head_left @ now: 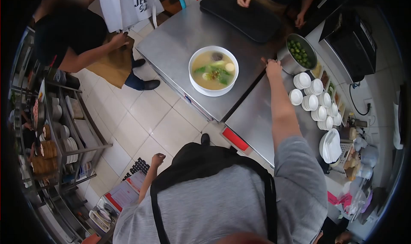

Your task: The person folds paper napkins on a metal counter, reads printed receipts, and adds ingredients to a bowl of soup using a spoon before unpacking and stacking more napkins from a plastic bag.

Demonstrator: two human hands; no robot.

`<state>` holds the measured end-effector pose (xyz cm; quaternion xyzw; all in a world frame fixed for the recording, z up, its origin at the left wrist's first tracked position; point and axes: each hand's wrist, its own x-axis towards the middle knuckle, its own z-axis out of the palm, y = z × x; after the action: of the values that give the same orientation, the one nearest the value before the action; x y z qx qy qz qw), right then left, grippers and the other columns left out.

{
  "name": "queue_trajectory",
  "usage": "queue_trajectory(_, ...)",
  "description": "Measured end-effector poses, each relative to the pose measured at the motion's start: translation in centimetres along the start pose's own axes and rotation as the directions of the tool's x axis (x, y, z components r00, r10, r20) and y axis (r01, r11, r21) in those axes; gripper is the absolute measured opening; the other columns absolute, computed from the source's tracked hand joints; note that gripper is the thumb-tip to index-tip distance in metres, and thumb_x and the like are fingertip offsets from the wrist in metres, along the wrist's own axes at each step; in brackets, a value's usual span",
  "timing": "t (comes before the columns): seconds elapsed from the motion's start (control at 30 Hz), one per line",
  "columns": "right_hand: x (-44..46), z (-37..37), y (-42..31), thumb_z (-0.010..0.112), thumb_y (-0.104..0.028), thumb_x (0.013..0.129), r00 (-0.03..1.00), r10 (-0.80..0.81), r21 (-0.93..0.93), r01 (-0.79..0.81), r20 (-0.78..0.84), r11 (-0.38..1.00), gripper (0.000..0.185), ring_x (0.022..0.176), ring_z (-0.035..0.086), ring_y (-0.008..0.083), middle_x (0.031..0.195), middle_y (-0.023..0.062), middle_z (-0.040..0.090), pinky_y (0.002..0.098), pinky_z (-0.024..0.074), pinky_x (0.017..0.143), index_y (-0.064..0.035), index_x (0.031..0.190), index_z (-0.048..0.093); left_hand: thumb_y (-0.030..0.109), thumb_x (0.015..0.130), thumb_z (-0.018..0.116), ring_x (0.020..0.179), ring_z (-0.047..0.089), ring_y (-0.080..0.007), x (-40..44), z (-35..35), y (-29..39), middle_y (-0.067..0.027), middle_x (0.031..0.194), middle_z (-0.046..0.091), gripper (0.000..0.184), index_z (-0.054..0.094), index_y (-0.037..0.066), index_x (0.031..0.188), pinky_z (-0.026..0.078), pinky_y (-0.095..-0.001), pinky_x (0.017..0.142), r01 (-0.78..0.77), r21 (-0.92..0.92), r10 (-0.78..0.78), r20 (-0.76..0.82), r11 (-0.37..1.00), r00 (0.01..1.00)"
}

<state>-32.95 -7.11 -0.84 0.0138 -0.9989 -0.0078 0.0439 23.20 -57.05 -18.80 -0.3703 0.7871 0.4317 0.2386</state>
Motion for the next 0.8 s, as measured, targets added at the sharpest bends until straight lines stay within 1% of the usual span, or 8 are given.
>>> queue_trajectory(0.13, -3.1, -2.5, -2.7, 0.060, -0.019, 0.080, 0.980, -0.186, -0.063, 0.181, -0.074, 0.981, 0.016, 0.102, 0.055, 0.0294, 0.096, 0.0059, 0.064, 0.0454, 0.0462, 0.077, -0.0077, 0.091, 0.062, 0.029, 0.076, 0.065, 0.076, 0.064, -0.0284, 2.9, -1.3, 4.5, -0.0147, 0.079, 0.066, 0.027, 0.067, 0.005, 0.088, 0.050, -0.0361, 0.069, -0.183, 0.247, 0.195, -0.021, 0.951, 0.981)
queue_trajectory(0.2, -3.6, -2.2, -3.7, 0.065, -0.019, 0.077, 0.999, 0.034, 0.394, -0.021, -0.027, 0.919, 0.018, 0.085, 0.061, 0.0300, 0.087, 0.0059, 0.065, 0.0404, 0.0476, 0.075, -0.0079, 0.091, 0.063, 0.029, 0.077, 0.064, 0.078, 0.064, -0.0291, 3.6, -2.4, 9.7, -0.0154, 0.082, 0.066, 0.027, 0.067, 0.004, 0.089, 0.050, -0.0363, 0.070, -0.310, 0.255, 0.337, -0.071, 0.916, 0.939)
queue_trajectory(0.33, -5.9, -4.0, -5.7, 0.066, -0.013, 0.077, 0.987, 0.151, 0.669, -0.076, -0.055, 0.740, 0.014, 0.069, 0.063, 0.0245, 0.079, 0.0068, 0.066, 0.0326, 0.0501, 0.065, -0.0046, 0.088, 0.063, 0.023, 0.082, 0.061, 0.070, 0.063, -0.0211, 4.3, -3.8, 22.1, -0.0136, 0.077, 0.065, 0.023, 0.065, 0.003, 0.094, 0.049, -0.0317, 0.065, -0.498, 0.016, 0.492, -0.184, 0.867, 0.851)
queue_trajectory(0.4, -7.0, -3.5, -5.8, 0.067, -0.008, 0.077, 0.964, 0.156, 0.944, -0.248, 0.217, 0.218, 0.014, 0.070, 0.062, 0.0156, 0.080, 0.0074, 0.065, 0.0259, 0.0496, 0.062, 0.0001, 0.087, 0.062, 0.021, 0.084, 0.059, 0.068, 0.062, -0.0161, 3.2, -4.0, 28.6, -0.0110, 0.075, 0.065, 0.023, 0.065, 0.002, 0.096, 0.049, -0.0283, 0.063, -0.585, -0.127, 0.558, -0.196, 0.801, 0.807)
queue_trajectory(0.43, -7.7, -3.7, -5.7, 0.067, -0.008, 0.077, 0.957, 0.176, 0.941, -0.265, 0.230, 0.213, 0.014, 0.070, 0.062, 0.0156, 0.080, 0.0074, 0.065, 0.0259, 0.0496, 0.062, 0.0001, 0.087, 0.062, 0.020, 0.086, 0.058, 0.068, 0.061, -0.0143, 2.7, -3.7, 31.2, -0.0094, 0.075, 0.065, 0.022, 0.064, 0.002, 0.096, 0.049, -0.0269, 0.062, -0.605, -0.230, 0.573, -0.196, 0.762, 0.796)
queue_trajectory(0.53, -9.2, -5.4, -5.4, 0.067, 0.000, 0.075, 0.942, 0.088, 0.942, -0.312, 0.324, -0.125, 0.017, 0.068, 0.060, 0.0127, 0.079, 0.0084, 0.063, 0.0215, 0.0497, 0.060, 0.0050, 0.090, 0.061, 0.021, 0.089, 0.054, 0.076, 0.060, -0.0120, 0.9, -2.8, 36.9, -0.0043, 0.088, 0.064, 0.024, 0.061, 0.002, 0.102, 0.047, -0.0235, 0.066, -0.547, -0.383, 0.576, -0.044, 0.745, 0.816)
queue_trajectory(0.6, -9.7, -5.2, -4.9, 0.066, 0.001, 0.074, 0.923, 0.098, 0.925, -0.361, 0.373, -0.116, 0.016, 0.067, 0.060, 0.0128, 0.079, 0.0085, 0.063, 0.0212, 0.0498, 0.060, 0.0044, 0.089, 0.061, 0.022, 0.089, 0.056, 0.073, 0.060, -0.0124, 0.9, -1.9, 38.7, -0.0051, 0.086, 0.064, 0.025, 0.061, 0.000, 0.098, 0.048, -0.0245, 0.065, -0.499, -0.519, 0.573, -0.023, 0.693, 0.819)
queue_trajectory(0.8, -10.2, -3.7, -6.5, 0.066, 0.004, 0.072, 0.872, 0.154, 0.885, -0.453, 0.466, -0.111, 0.007, 0.053, 0.057, 0.0119, 0.066, 0.0084, 0.061, 0.0206, 0.0461, 0.047, 0.0012, 0.076, 0.061, 0.023, 0.089, 0.056, 0.075, 0.061, -0.0132, 0.5, -0.2, 38.5, -0.0056, 0.087, 0.064, 0.025, 0.060, 0.000, 0.098, 0.049, -0.0253, 0.066, -0.453, -0.515, 0.548, 0.040, 0.728, 0.835)
